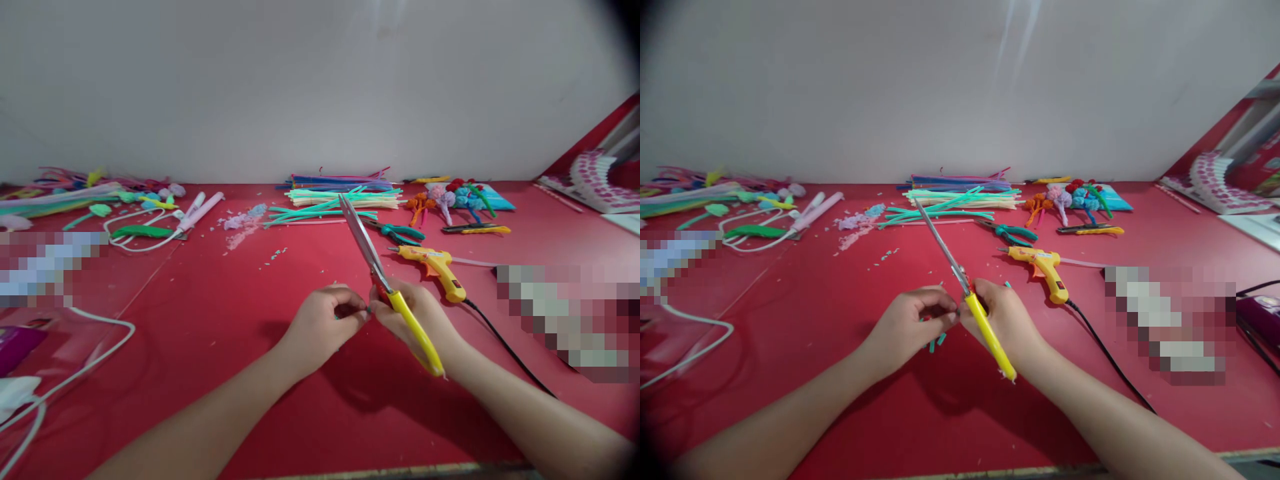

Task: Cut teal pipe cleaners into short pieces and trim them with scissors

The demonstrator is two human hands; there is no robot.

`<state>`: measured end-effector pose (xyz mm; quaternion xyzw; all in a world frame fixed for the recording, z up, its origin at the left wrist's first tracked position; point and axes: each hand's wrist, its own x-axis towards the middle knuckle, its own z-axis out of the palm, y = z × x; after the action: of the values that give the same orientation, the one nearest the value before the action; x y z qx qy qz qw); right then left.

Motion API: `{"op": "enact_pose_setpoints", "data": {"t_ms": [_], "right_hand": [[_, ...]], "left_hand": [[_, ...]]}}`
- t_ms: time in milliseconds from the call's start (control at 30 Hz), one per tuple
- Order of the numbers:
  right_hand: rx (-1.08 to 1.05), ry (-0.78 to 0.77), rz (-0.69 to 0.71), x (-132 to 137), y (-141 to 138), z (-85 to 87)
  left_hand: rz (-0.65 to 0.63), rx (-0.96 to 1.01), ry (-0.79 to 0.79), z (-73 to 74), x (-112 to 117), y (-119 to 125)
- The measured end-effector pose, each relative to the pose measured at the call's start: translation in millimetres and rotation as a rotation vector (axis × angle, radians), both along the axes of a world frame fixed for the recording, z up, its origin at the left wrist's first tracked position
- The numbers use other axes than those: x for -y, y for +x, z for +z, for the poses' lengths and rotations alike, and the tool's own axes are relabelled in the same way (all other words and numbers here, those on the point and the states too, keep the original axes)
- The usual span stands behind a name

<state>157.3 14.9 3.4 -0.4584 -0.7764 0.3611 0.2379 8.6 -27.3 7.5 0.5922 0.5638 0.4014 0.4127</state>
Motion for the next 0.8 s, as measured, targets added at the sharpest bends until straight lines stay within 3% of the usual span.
{"op": "enact_pose_setpoints", "data": {"t_ms": [167,267,367,800], "right_hand": [[0.207,0.182,0.055,-5.2,8.1,4.2],[0.430,0.351,0.017,-7.6,14.8,1.8],[0.558,0.428,0.043,-6.3,18.7,-5.1],[0.591,0.551,0.109,-2.0,19.0,-19.5]], "left_hand": [[0.113,0.186,-0.046,1.8,-3.3,-4.7],[0.266,0.311,-0.001,1.8,-6.4,-14.2],[0.307,0.404,0.075,2.8,-7.5,-22.7],[0.339,0.557,0.096,3.1,-7.6,-29.5]]}}
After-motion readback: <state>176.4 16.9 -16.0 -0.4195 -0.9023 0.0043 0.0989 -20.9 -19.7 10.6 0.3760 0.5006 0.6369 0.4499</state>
